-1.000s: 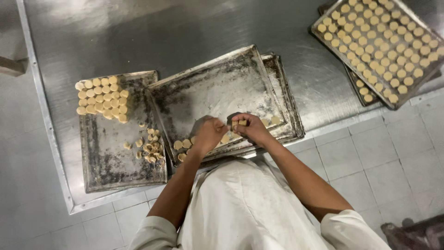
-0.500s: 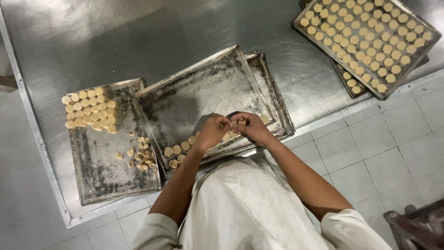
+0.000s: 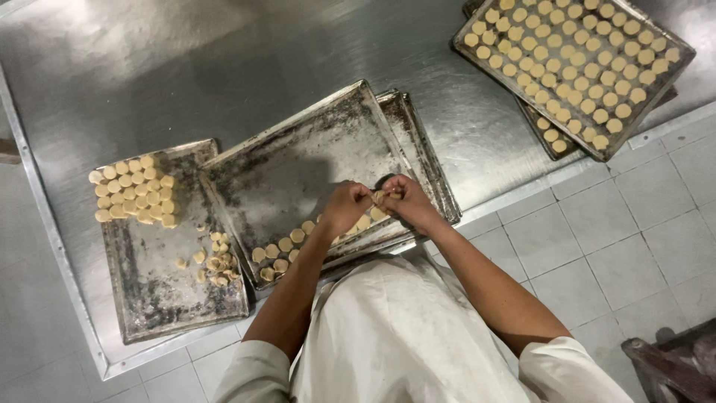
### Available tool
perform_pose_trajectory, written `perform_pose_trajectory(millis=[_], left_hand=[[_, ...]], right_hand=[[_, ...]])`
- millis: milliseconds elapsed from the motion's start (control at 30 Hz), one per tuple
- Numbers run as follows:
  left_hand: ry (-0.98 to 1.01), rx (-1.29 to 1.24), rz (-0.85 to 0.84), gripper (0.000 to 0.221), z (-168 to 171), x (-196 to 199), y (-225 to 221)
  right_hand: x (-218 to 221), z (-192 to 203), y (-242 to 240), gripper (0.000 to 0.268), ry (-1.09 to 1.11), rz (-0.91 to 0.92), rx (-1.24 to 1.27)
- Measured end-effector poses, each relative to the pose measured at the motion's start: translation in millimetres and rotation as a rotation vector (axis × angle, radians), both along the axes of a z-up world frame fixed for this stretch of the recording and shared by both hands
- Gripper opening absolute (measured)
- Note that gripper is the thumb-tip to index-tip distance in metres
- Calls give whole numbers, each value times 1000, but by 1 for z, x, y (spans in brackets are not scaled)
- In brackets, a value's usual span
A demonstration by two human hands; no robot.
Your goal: The person shapes small pieces of dough by hand, rolling them into rounds and placing them onto metal baking trays on a large metal workspace.
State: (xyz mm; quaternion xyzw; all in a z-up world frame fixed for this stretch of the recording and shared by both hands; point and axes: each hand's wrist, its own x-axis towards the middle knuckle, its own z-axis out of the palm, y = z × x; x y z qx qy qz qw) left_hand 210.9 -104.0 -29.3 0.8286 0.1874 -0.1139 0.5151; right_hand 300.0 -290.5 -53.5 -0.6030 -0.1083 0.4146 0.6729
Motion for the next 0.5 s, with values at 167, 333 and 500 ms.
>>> perform_pose_trajectory(millis=[167,333,500], left_hand=[[33,258,93,28,7,2,-4],[53,-19,-14,25,9,24,-20],[3,304,79,25,-1,31,-28]], right_hand=[[13,3,-12,11,-6,-12,-154],[19,7,-19,9,-73,17,-135],[31,10,-29,9,-79,-23,-236]])
